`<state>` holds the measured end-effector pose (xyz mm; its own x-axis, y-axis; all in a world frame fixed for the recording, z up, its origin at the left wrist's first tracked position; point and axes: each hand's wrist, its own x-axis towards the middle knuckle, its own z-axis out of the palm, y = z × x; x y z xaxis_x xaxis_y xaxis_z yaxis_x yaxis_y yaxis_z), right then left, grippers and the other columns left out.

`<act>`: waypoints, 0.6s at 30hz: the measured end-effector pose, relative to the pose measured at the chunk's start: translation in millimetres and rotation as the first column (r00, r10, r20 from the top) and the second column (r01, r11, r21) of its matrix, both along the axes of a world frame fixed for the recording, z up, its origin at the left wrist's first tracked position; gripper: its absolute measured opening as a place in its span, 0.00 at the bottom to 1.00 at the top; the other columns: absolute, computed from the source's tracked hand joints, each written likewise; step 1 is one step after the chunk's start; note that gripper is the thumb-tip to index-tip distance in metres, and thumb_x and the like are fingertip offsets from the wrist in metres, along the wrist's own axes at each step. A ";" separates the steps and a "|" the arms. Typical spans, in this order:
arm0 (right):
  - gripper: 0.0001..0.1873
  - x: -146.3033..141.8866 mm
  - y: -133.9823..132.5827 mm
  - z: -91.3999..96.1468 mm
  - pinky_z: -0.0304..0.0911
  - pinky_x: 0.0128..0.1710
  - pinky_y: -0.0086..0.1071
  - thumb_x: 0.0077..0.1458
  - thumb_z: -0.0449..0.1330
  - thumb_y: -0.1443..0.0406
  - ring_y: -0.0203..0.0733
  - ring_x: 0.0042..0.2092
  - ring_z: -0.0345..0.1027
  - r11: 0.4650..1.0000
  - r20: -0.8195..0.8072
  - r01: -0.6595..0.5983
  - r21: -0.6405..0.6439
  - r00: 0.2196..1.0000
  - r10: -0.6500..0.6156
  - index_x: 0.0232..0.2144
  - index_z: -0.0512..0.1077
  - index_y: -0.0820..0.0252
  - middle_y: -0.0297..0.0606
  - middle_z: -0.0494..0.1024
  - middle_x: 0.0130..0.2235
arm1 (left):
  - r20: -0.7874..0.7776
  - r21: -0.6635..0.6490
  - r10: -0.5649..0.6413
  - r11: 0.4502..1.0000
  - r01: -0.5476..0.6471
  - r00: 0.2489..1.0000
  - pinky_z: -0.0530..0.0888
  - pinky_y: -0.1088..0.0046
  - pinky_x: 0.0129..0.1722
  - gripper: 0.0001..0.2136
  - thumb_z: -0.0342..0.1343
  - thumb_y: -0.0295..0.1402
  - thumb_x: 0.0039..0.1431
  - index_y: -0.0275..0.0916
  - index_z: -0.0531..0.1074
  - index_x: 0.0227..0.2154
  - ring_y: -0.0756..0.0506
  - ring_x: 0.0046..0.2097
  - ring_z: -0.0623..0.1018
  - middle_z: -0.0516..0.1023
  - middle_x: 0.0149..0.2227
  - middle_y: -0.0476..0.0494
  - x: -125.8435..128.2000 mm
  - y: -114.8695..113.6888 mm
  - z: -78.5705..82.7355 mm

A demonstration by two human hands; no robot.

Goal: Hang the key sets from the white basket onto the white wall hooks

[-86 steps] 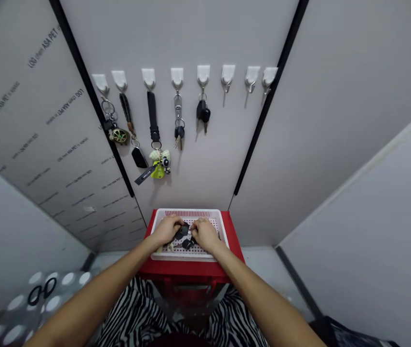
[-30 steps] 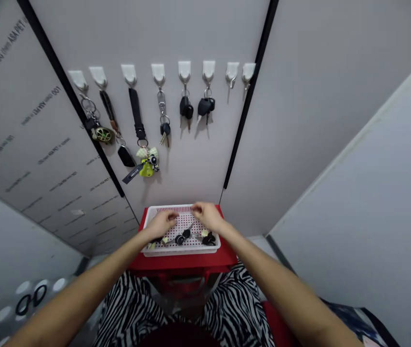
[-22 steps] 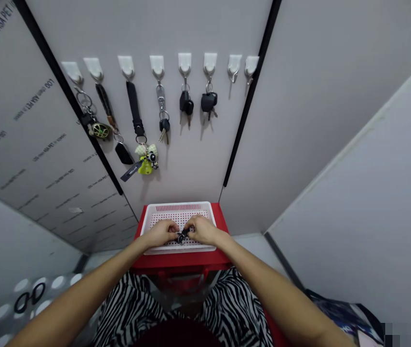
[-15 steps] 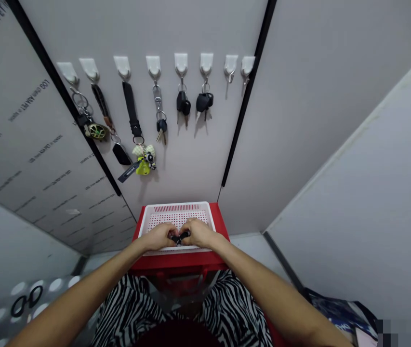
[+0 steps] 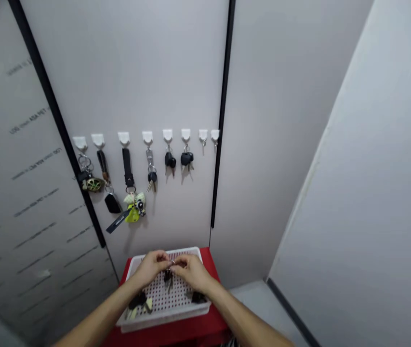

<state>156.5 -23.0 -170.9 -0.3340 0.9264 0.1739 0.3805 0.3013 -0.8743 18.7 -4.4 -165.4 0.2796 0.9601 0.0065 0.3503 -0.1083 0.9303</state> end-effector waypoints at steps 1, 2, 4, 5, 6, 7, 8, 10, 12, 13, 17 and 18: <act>0.10 2.1 1.0 7.2 0.53 0.25 0.24 0.40 0.51 0.63 0.31 0.25 0.58 0.999 -0.048 0.030 0.017 0.998 -0.029 0.23 0.68 0.64 0.33 0.68 0.22 | 0.051 0.006 0.001 1.000 -0.001 0.999 0.58 0.81 0.20 0.04 0.50 0.28 0.36 0.33 0.62 0.15 0.56 0.19 0.60 0.60 0.14 0.55 3.8 3.3 9.2; 0.09 4.6 2.7 15.5 0.54 0.25 0.24 0.40 0.51 0.63 0.31 0.25 0.58 0.997 -0.084 0.065 0.032 0.995 -0.062 0.21 0.67 0.65 0.32 0.68 0.21 | 0.092 0.014 -0.001 1.000 -0.001 0.996 0.57 0.81 0.20 0.04 0.50 0.29 0.36 0.33 0.62 0.15 0.56 0.19 0.59 0.60 0.14 0.55 8.3 6.6 19.6; 0.10 11.2 8.6 36.7 0.53 0.24 0.24 0.40 0.51 0.62 0.30 0.23 0.57 0.991 -0.148 0.121 0.052 0.983 -0.112 0.19 0.66 0.65 0.32 0.66 0.19 | 0.151 0.043 -0.003 0.999 -0.004 0.989 0.57 0.81 0.19 0.04 0.50 0.28 0.36 0.33 0.61 0.15 0.56 0.18 0.59 0.59 0.13 0.55 19.1 13.1 44.1; 0.11 15.2 12.8 50.1 0.53 0.23 0.24 0.40 0.51 0.61 0.29 0.22 0.56 0.989 -0.182 0.139 0.057 0.975 -0.127 0.18 0.66 0.65 0.31 0.65 0.18 | 0.175 0.070 -0.001 0.998 -0.011 0.984 0.58 0.81 0.19 0.04 0.49 0.28 0.37 0.33 0.61 0.15 0.57 0.18 0.59 0.59 0.13 0.56 25.3 16.5 58.1; 0.12 19.7 17.8 65.3 0.53 0.22 0.24 0.40 0.51 0.60 0.29 0.21 0.56 0.985 -0.214 0.157 0.067 0.967 -0.139 0.18 0.65 0.65 0.31 0.65 0.17 | 0.200 0.108 0.001 0.994 -0.023 0.980 0.58 0.81 0.19 0.03 0.49 0.27 0.37 0.33 0.61 0.15 0.57 0.18 0.59 0.59 0.13 0.56 31.9 20.0 73.3; 0.12 24.3 23.5 82.3 0.53 0.22 0.24 0.39 0.51 0.60 0.28 0.20 0.56 0.980 -0.246 0.183 0.084 0.956 -0.158 0.18 0.65 0.65 0.30 0.64 0.17 | 0.222 0.158 0.007 0.987 -0.043 0.975 0.59 0.82 0.20 0.02 0.49 0.27 0.37 0.33 0.61 0.16 0.57 0.18 0.60 0.60 0.13 0.56 38.6 23.6 89.4; 0.12 29.0 29.8 100.5 0.54 0.21 0.24 0.38 0.52 0.60 0.28 0.19 0.55 0.970 -0.277 0.222 0.103 0.943 -0.186 0.17 0.65 0.65 0.29 0.64 0.16 | 0.240 0.219 0.011 0.973 -0.066 0.971 0.60 0.82 0.21 0.02 0.49 0.26 0.37 0.33 0.62 0.17 0.56 0.19 0.61 0.61 0.14 0.55 45.4 27.3 106.1; 0.12 37.9 43.3 138.5 0.54 0.19 0.24 0.36 0.53 0.59 0.28 0.18 0.55 0.938 -0.345 0.314 0.144 0.905 -0.250 0.16 0.64 0.65 0.28 0.63 0.14 | 0.250 0.360 0.028 0.925 -0.120 0.968 0.62 0.81 0.24 0.03 0.49 0.25 0.38 0.34 0.63 0.21 0.56 0.22 0.64 0.65 0.18 0.52 58.3 33.9 139.7; 0.11 45.3 56.7 174.8 0.52 0.17 0.23 0.35 0.53 0.59 0.27 0.16 0.53 0.899 -0.415 0.401 0.175 0.858 -0.302 0.16 0.63 0.64 0.28 0.61 0.13 | 0.214 0.495 0.052 0.855 -0.154 0.975 0.64 0.80 0.28 0.06 0.48 0.24 0.39 0.34 0.65 0.25 0.55 0.26 0.67 0.68 0.24 0.49 69.2 39.0 170.7; 0.11 48.3 62.9 190.8 0.51 0.15 0.23 0.35 0.53 0.60 0.27 0.15 0.53 0.881 -0.447 0.435 0.186 0.836 -0.318 0.16 0.62 0.64 0.27 0.60 0.12 | 0.182 0.557 0.069 0.815 -0.160 0.981 0.65 0.79 0.30 0.08 0.48 0.24 0.39 0.34 0.65 0.28 0.54 0.28 0.67 0.69 0.27 0.48 73.7 40.9 184.3; 0.09 55.3 82.7 235.1 0.51 0.14 0.23 0.37 0.53 0.61 0.27 0.14 0.51 0.816 -0.529 0.539 0.210 0.764 -0.369 0.16 0.61 0.63 0.26 0.59 0.11 | 0.023 0.710 0.159 0.693 -0.128 0.987 0.64 0.75 0.37 0.13 0.47 0.23 0.41 0.34 0.65 0.34 0.52 0.34 0.68 0.69 0.35 0.45 86.7 46.8 222.0; 0.09 55.8 86.4 241.1 0.51 0.14 0.23 0.37 0.52 0.62 0.27 0.14 0.52 0.796 -0.533 0.566 0.212 0.750 -0.391 0.16 0.61 0.63 0.27 0.59 0.12 | -0.011 0.722 0.177 0.682 -0.114 0.984 0.63 0.74 0.38 0.14 0.46 0.23 0.42 0.35 0.64 0.35 0.51 0.35 0.68 0.69 0.36 0.44 89.3 48.2 227.6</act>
